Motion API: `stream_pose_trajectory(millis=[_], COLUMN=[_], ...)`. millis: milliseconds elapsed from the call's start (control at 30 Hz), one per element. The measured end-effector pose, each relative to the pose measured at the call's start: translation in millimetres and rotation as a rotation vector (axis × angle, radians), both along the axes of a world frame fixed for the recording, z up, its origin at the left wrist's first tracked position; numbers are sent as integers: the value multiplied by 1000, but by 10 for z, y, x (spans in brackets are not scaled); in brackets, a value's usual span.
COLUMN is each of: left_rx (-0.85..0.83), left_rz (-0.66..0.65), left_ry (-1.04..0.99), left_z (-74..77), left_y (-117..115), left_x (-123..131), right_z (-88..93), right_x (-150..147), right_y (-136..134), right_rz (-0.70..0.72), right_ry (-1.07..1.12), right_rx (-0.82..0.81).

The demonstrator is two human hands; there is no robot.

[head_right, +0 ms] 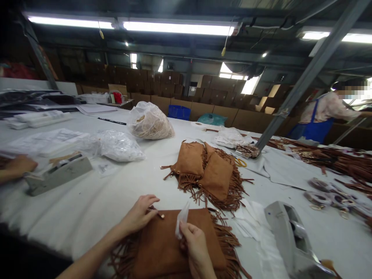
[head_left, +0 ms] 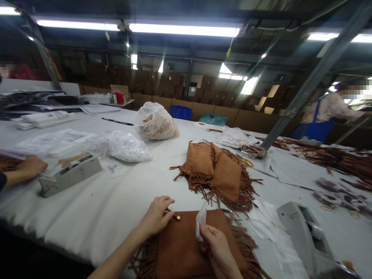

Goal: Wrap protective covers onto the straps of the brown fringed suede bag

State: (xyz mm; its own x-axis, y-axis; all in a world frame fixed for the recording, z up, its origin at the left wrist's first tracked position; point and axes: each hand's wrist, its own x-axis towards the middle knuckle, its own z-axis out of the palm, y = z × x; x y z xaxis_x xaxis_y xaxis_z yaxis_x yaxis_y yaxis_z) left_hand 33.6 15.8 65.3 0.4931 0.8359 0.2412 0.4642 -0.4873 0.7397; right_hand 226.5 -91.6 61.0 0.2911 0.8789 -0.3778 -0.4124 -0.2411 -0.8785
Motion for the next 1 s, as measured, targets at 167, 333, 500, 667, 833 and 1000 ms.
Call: stream_pose_trajectory(millis=[167, 333, 500, 667, 833, 1000], left_rx=[-37, -56, -69, -117, -272, -354], left_rz=[-165, -72, -67, -8, 79, 58], left_ry=[66, -45, -163, -222, -252, -376], left_z=[-258, -321, -311, -321, -328, -386], left_y=[156, 140, 95, 81, 141, 224], left_x=[53, 147, 161, 180, 252, 271], right_z=[2, -32, -119, -204, -214, -212], right_x=[-85, -190, -329, -419, -441, -446], right_y=[261, 552, 841, 959, 967, 963], right_rz=[-191, -304, -341, -298, -246, -210], right_ry=[63, 95, 41, -18, -3, -32], right_rx=[25, 27, 5, -1, 11, 7])
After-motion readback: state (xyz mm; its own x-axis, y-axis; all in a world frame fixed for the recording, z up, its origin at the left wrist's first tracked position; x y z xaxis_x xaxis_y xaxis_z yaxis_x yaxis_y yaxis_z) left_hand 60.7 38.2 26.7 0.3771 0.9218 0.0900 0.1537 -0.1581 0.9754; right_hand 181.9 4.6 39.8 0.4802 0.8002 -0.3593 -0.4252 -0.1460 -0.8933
